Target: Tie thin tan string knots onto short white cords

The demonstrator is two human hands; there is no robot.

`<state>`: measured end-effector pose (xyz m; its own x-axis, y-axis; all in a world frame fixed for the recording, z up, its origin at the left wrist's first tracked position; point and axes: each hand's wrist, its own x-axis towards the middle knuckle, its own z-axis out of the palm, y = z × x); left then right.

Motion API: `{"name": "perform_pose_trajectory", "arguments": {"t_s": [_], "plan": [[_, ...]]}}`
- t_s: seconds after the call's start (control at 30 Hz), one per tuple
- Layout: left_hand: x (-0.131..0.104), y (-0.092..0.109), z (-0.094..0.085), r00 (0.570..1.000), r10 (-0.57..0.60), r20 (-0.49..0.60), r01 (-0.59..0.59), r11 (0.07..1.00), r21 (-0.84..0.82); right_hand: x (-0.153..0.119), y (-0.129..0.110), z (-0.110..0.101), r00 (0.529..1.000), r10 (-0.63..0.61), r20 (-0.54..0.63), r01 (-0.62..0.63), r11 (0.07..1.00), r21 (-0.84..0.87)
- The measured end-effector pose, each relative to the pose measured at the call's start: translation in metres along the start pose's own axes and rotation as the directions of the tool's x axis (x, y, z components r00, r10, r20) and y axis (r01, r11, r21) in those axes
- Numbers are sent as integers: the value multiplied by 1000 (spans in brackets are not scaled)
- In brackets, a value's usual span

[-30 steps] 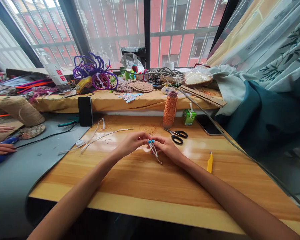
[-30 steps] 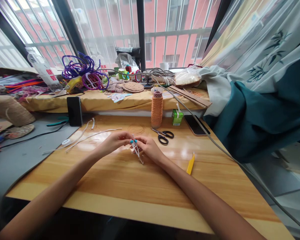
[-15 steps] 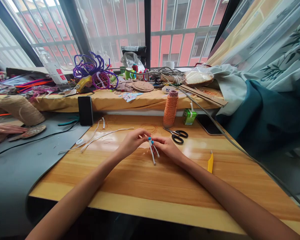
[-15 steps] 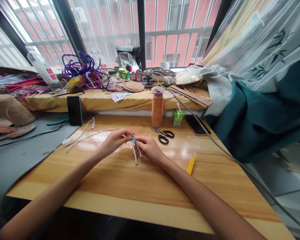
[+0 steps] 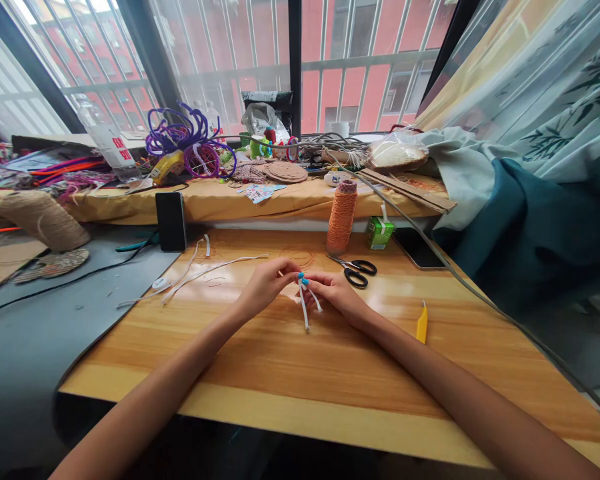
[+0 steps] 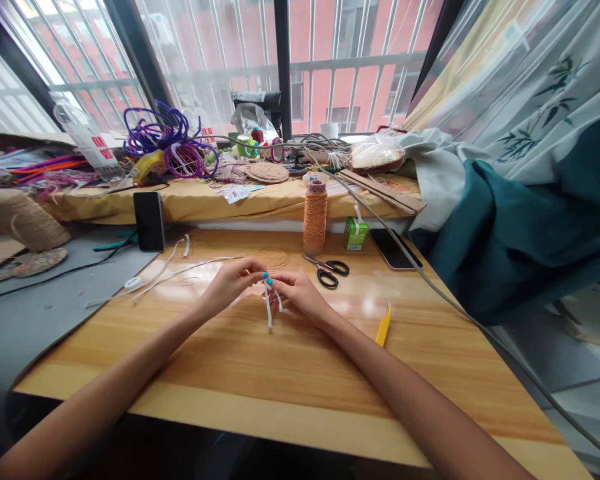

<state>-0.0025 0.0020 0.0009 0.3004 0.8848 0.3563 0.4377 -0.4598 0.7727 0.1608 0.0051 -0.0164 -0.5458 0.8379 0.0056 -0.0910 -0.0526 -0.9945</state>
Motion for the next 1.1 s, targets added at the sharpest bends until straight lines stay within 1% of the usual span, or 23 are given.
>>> {"name": "perform_pose_trajectory", "arguments": {"t_s": [0.07, 0.2, 0.27, 0.37, 0.47, 0.53, 0.6, 0.7, 0.87, 0.93, 1.0, 1.1], "plan": [[0, -2, 0, 1000, -4, 3, 4, 1000, -5, 0, 0, 0, 1000, -1, 13, 1, 1000, 4], [0, -5, 0, 999, 51, -14, -50, 998, 26, -1, 0, 0, 999, 1, 35, -1, 1000, -16], [0, -5, 1, 998, 57, -3, -57, 998, 21, 0, 0, 0, 999, -1, 50, 2, 1000, -18], [-2, -5, 2, 999, 21, 28, -20, 1000, -13, -1, 0, 1, 997, -3, 80, 3, 1000, -8], [-2, -5, 3, 998, -2, 59, 7, 997, -81, -1, -1, 1, 994, 4, 111, -3, 1000, -6], [0, -5, 1, 996, -13, 84, 23, 992, -128, -2, -1, 1, 994, 3, 111, -2, 1000, -9], [1, -5, -3, 996, -17, 91, 29, 990, -140, -2, -2, 1, 995, 9, 97, -8, 1000, -6], [3, -1, -10, 996, -8, 93, 19, 994, -111, -2, -2, 0, 997, 26, 75, -26, 1000, 8], [3, 4, -18, 980, 29, 196, -16, 998, -64, -1, -1, -1, 996, 0, 93, -2, 1000, 16], [2, 3, -18, 976, 52, 213, -44, 998, -45, -2, -2, 0, 995, -3, 96, 2, 1000, 4], [2, 2, -16, 974, 69, 214, -65, 998, -24, -2, -3, 1, 995, 4, 97, -1, 1000, -24], [2, -2, -13, 983, 68, 171, -68, 998, -1, -1, -2, 2, 996, 10, 93, -5, 999, -48]]}}
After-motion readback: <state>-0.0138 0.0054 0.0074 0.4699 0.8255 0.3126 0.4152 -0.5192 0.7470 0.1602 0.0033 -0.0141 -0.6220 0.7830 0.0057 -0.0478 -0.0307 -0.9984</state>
